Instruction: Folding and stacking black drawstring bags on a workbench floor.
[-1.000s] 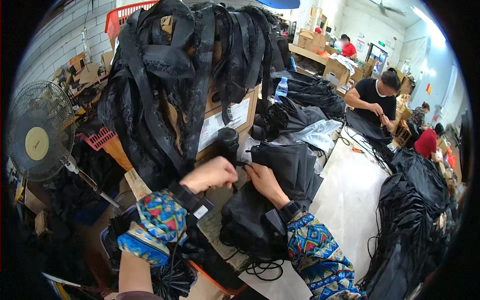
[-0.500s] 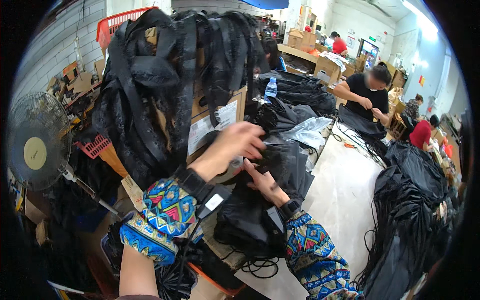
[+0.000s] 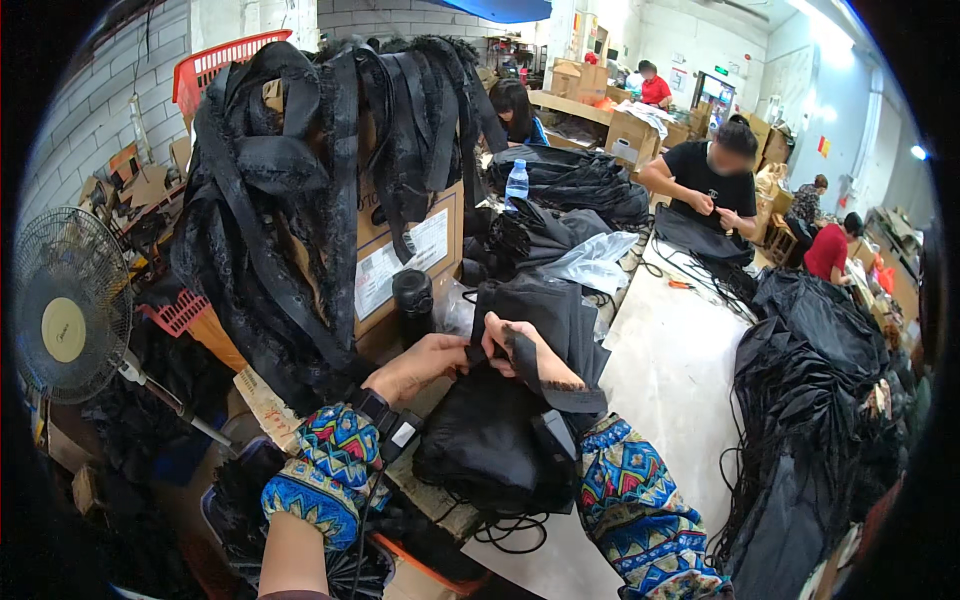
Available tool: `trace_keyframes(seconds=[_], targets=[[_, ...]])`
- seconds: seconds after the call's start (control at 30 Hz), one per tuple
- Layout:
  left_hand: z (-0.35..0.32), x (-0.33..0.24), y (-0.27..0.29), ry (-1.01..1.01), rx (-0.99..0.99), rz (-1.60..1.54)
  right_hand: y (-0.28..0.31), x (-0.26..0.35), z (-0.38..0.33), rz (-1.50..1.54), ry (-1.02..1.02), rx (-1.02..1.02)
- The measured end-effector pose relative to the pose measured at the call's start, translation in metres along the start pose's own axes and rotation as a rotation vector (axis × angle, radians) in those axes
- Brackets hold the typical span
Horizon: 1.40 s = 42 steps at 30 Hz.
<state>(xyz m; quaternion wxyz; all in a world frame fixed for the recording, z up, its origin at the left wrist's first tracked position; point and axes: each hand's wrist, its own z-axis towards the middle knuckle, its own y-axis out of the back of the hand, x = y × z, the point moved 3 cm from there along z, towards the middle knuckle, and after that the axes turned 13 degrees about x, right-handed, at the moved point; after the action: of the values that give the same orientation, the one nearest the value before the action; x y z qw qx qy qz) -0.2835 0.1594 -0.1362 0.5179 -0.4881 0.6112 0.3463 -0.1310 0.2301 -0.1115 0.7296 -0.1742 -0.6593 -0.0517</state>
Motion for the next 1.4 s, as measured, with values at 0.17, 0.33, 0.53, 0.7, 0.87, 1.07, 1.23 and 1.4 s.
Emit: trace_keyframes(seconds=[0.17, 0.33, 0.53, 0.7, 0.87, 1.07, 1.23, 1.4], targets=[[-0.009, -0.008, -0.006, -0.057, -0.018, -0.172, 0.002, 0.008, 0.002, -0.431, 0.242, 0.060], [-0.015, -0.010, -0.010, -0.033, 0.027, -0.384, -0.008, 0.018, -0.005, -0.332, 0.106, 0.032], [-0.003, -0.001, -0.010, -0.081, 0.085, -0.238, -0.003, 0.012, -0.005, -0.337, 0.134, 0.049], [0.013, 0.016, -0.005, -0.165, -0.143, 0.185, 0.003, 0.003, 0.001, -0.378, 0.248, -0.008], [0.010, 0.017, -0.008, -0.167, -0.633, 0.533, -0.004, 0.006, -0.008, -0.971, 0.399, -0.137], [-0.006, -0.010, -0.027, -0.206, -0.119, -0.093, -0.005, 0.010, -0.013, -0.975, 0.413, -0.183], [0.006, -0.002, -0.021, -0.213, -0.126, -0.403, 0.005, 0.012, -0.016, -0.950, 0.452, -0.179], [0.000, 0.029, 0.017, -0.163, -0.424, -0.403, 0.018, 0.043, -0.062, -1.581, 0.362, -0.308]])
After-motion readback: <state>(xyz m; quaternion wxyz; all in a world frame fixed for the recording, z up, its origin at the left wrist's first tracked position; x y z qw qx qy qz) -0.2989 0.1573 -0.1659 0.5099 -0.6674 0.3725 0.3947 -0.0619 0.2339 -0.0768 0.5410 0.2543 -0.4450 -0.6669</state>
